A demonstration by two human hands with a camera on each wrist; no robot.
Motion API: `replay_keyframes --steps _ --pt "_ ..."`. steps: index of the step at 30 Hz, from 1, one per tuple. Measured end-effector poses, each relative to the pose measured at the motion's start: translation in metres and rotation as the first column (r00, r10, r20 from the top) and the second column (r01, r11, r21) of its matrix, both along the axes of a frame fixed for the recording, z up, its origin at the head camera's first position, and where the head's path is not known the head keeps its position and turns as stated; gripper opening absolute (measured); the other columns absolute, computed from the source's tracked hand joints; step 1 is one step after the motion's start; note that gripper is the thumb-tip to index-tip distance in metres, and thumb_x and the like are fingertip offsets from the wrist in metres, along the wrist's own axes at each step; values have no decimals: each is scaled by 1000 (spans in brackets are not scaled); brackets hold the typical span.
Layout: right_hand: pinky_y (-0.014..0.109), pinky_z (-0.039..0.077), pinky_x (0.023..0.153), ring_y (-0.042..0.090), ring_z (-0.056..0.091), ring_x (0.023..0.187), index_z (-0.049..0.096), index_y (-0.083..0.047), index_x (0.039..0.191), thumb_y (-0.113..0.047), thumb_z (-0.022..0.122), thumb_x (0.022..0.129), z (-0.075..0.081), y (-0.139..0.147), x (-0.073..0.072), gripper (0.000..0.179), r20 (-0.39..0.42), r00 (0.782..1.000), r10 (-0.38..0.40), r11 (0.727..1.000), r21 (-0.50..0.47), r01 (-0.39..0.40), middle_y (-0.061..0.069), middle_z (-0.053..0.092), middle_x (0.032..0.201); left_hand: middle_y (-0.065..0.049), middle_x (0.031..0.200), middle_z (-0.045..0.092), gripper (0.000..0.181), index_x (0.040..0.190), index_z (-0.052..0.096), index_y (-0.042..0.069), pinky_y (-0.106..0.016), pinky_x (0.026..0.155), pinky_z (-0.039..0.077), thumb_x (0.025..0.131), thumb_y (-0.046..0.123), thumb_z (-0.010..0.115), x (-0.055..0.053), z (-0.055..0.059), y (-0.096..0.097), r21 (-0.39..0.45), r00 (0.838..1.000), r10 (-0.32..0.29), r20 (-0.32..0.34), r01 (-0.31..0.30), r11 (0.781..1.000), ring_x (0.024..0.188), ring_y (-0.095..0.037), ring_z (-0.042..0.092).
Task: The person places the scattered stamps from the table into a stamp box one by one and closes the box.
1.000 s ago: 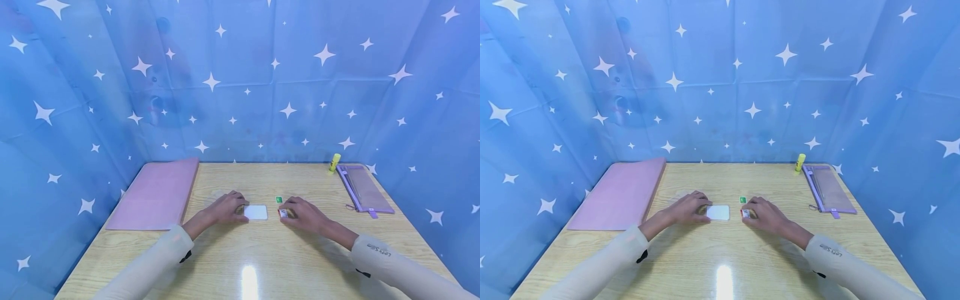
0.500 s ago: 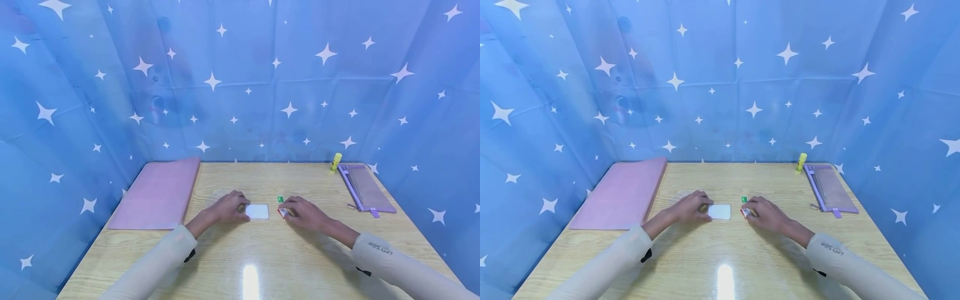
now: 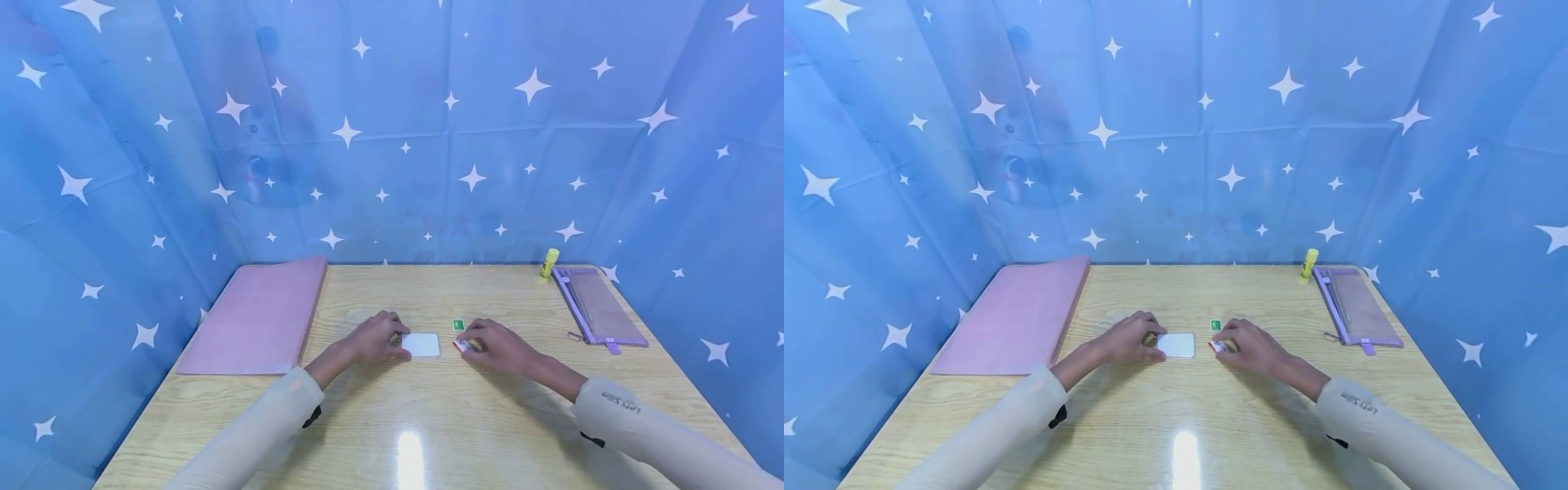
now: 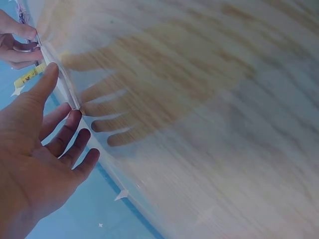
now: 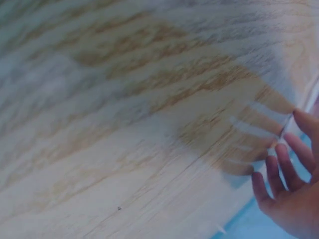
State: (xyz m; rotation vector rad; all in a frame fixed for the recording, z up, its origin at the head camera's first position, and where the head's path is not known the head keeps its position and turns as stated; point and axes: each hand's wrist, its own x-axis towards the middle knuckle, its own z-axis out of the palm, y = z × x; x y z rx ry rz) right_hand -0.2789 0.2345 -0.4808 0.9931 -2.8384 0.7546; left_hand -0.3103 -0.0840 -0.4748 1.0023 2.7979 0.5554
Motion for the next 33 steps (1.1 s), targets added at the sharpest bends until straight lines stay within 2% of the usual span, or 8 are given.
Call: replay_keyframes --steps 7,15,24,33 --pt "28 45 68 20 58 87 74 -1 124 -11 73 97 4 -1 -2 29 28 999 33 999 -10 -33 14 68 114 -3 126 65 56 133 71 10 -32 89 48 89 44 82 2 4 4 -26 999 38 17 -38 999 109 -16 55" --pt "27 44 67 19 56 86 71 2 127 -9 72 97 4 1 -4 32 85 995 49 999 -22 -47 15 66 115 -4 125 66 55 131 72 8 -33 88 49 88 40 84 3 6 6 -31 999 40 23 -39 999 107 -18 56" --pt "26 43 61 9 48 73 74 1 121 -7 73 96 5 2 -4 26 77 995 58 998 -35 -56 13 65 108 -2 122 67 53 130 72 10 -31 91 50 88 38 85 0 8 10 -28 997 61 55 -60 998 107 -16 57" --pt "25 44 61 10 49 77 71 4 126 -8 74 97 7 1 0 32 79 996 38 999 -25 -36 15 65 109 -1 118 66 53 130 73 9 -30 86 48 87 36 86 1 12 12 -32 994 68 80 -65 997 100 -13 53"
